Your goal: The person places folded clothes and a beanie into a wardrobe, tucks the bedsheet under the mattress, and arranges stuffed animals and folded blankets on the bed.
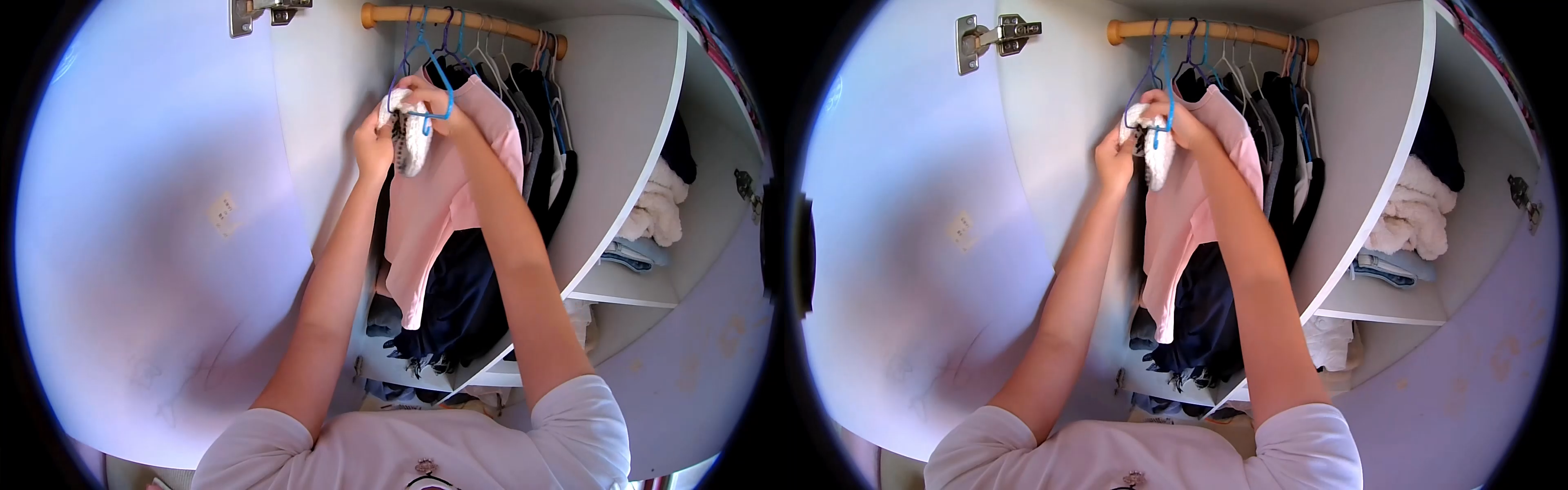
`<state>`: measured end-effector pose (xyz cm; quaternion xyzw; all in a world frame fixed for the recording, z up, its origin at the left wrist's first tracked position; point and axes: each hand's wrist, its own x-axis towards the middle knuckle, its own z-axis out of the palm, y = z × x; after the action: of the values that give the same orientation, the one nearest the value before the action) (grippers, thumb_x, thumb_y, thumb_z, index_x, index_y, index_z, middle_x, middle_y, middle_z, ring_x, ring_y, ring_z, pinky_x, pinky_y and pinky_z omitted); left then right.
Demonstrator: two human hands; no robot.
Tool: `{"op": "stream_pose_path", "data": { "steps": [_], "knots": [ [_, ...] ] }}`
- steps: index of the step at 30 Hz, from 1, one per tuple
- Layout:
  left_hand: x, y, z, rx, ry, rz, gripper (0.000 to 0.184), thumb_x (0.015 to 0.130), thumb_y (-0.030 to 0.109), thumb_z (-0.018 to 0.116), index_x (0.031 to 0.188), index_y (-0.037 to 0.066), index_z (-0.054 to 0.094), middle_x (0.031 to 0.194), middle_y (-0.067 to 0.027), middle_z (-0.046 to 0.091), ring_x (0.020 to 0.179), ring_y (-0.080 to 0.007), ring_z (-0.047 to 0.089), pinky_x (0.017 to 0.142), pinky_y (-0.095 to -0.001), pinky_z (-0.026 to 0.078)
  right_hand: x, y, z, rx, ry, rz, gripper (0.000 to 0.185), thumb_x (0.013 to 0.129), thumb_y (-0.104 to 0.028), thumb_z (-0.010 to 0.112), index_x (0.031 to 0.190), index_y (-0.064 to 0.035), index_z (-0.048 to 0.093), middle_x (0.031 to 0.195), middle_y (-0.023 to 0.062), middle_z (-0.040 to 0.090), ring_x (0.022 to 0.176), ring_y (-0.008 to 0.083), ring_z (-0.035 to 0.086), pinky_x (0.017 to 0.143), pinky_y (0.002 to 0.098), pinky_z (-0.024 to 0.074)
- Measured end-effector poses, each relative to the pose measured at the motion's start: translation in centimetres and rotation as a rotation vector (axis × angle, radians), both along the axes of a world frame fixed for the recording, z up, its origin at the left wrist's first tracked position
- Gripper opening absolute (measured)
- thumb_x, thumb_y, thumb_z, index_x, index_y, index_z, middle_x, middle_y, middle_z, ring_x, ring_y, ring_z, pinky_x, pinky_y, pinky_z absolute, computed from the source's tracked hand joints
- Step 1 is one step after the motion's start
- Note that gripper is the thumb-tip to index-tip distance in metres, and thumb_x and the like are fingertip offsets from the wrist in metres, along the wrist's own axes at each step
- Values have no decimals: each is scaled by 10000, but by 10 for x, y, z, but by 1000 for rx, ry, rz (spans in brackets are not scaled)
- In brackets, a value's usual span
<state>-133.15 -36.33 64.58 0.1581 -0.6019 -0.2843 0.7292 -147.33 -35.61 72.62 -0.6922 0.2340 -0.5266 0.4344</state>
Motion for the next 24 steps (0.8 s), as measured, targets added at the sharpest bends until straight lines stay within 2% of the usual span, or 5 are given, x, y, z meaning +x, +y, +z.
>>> {"op": "stream_pose_path", "data": {
  "steps": [6,11,14,18,24],
  "knots": [
    [3,19,-19,-128,69,331,414,818,-92,483,1193,39,600,993,-177,654,892,-290,645,785,-343,486,18,49,-92,-336,-134,-403,762,727,-77,699,1364,-32,285,1338,146,369,1306,238,318,1057,333,299],
    [0,39,-34,-79,61,384,414,818,-87,497,1198,41,597,948,-177,646,859,-301,646,748,-351,491,37,56,-99,-425,-189,-847,455,749,43,576,1202,20,545,1158,108,587,1090,197,546,956,287,409],
    [0,41,-43,-25,73,363,404,825,-81,502,1199,38,599,936,-180,650,848,-295,648,745,-348,491,42,57,-68,-358,-500,-793,350,782,27,539,1128,17,598,1060,105,630,979,180,586,883,276,445],
    [4,53,-42,51,-22,366,391,831,-85,505,1191,29,605,935,-190,653,826,-291,649,752,-347,488,42,24,-65,-137,-354,-765,284,802,-17,565,1078,6,631,959,71,657,848,157,600,780,275,466],
    [10,41,-61,104,-50,-23,477,852,7,571,1319,-10,477,1234,-166,591,1171,-229,554,959,-323,421,45,16,-104,-107,-326,-672,351,853,-97,598,1187,8,567,1112,101,622,1011,184,575,883,295,433]
  ]
}}
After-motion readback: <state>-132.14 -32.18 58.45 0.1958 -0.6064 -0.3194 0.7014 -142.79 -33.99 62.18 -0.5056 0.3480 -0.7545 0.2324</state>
